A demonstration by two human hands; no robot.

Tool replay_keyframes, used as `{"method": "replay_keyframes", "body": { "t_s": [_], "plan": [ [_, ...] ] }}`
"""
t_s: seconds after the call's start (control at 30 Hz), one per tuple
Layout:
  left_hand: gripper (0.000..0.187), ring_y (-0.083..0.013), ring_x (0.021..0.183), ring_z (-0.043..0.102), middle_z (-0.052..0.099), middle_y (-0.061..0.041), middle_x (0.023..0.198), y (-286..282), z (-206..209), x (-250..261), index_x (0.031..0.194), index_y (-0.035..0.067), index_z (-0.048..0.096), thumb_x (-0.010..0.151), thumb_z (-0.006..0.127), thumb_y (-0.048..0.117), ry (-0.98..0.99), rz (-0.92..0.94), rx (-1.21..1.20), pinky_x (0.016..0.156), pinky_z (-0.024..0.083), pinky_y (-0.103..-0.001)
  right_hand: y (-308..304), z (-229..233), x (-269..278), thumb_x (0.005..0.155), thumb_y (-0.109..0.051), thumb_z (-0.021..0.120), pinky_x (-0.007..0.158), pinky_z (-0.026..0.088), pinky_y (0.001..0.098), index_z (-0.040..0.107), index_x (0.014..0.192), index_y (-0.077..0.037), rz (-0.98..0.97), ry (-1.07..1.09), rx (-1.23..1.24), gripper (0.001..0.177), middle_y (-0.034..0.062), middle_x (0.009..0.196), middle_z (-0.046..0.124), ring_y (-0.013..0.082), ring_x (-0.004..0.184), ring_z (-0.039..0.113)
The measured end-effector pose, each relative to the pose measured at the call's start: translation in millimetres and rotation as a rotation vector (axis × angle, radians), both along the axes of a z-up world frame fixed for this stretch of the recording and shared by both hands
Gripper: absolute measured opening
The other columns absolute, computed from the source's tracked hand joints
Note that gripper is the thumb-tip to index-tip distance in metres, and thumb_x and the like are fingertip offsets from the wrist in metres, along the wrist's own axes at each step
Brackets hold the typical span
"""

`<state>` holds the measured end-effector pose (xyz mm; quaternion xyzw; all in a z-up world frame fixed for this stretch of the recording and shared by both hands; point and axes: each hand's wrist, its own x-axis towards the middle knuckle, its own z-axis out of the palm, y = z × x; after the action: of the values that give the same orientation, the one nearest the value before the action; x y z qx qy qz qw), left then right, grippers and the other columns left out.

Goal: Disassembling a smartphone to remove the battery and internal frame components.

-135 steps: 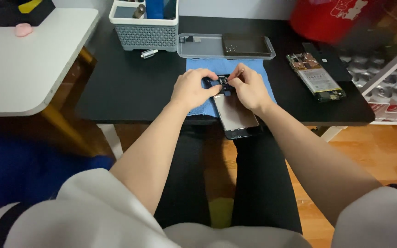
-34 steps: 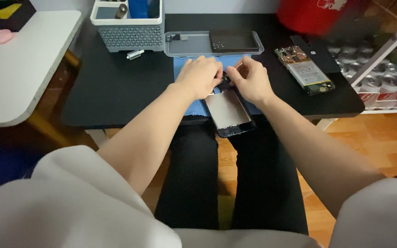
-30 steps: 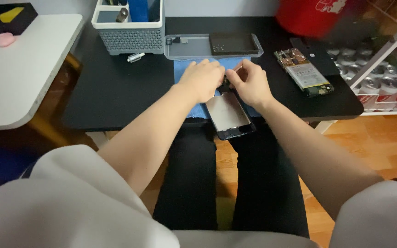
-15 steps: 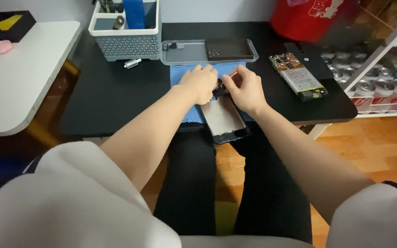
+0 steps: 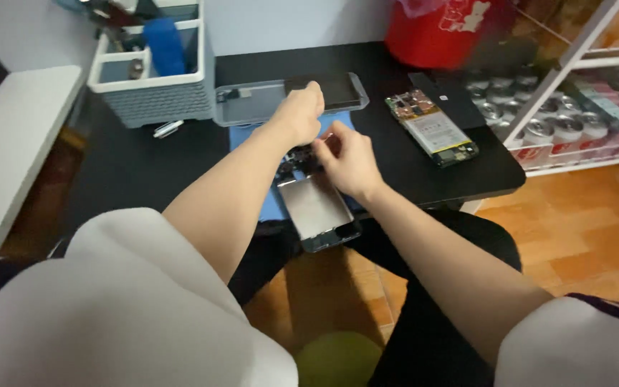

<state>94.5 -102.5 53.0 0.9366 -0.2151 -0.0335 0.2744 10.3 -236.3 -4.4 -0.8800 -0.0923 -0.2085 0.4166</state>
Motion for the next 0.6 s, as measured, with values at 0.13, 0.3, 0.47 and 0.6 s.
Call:
{"method": "replay_keyframes", "body": {
  "t_s": [0.13,0.3,0.47,0.6],
  "plan": [
    [0.019,-0.0393,0.110,0.070,0.070,-0.015,0.103,-18,-6,28,0.101,0.012,0.050,0.091,0.063,0.002,-0.005,-0.009,-0.019,0.092,0.058,-0.049,1,3,-1,0.092,-0.025,0.069,0.069,0.056,0.0420,0.071,0.097,-0.014,-0.002,0.044,0.043,0.012,0.0104,0.078,0.076,0.0316,0.076,0.073],
    [0.009,-0.0275,0.088,0.066,0.068,-0.003,0.098,-47,-18,77,0.095,0.024,0.057,0.099,0.057,0.016,-0.024,0.100,-0.125,0.081,0.051,-0.043,7,19,-13,0.097,-0.024,0.065,0.063,0.043,0.0329,0.056,0.081,-0.013,0.052,0.053,0.097,0.022,-0.0006,0.064,0.060,0.0138,0.060,0.053],
    [0.014,-0.0270,0.082,0.068,0.072,-0.001,0.098,-71,-29,96,0.097,0.024,0.061,0.092,0.055,0.012,-0.042,0.093,-0.163,0.073,0.053,-0.042,6,19,-12,0.096,-0.023,0.065,0.062,0.043,0.0331,0.057,0.081,-0.013,0.048,0.035,0.101,0.020,-0.0002,0.064,0.061,0.0143,0.059,0.053],
    [0.015,-0.0271,0.083,0.071,0.074,-0.002,0.098,-80,-32,98,0.097,0.025,0.067,0.093,0.060,0.011,-0.045,0.144,-0.158,0.071,0.058,-0.040,7,17,-11,0.097,-0.023,0.064,0.061,0.043,0.0318,0.057,0.083,-0.013,0.082,0.039,0.120,0.018,-0.0002,0.066,0.063,0.0131,0.060,0.055]
  ]
}}
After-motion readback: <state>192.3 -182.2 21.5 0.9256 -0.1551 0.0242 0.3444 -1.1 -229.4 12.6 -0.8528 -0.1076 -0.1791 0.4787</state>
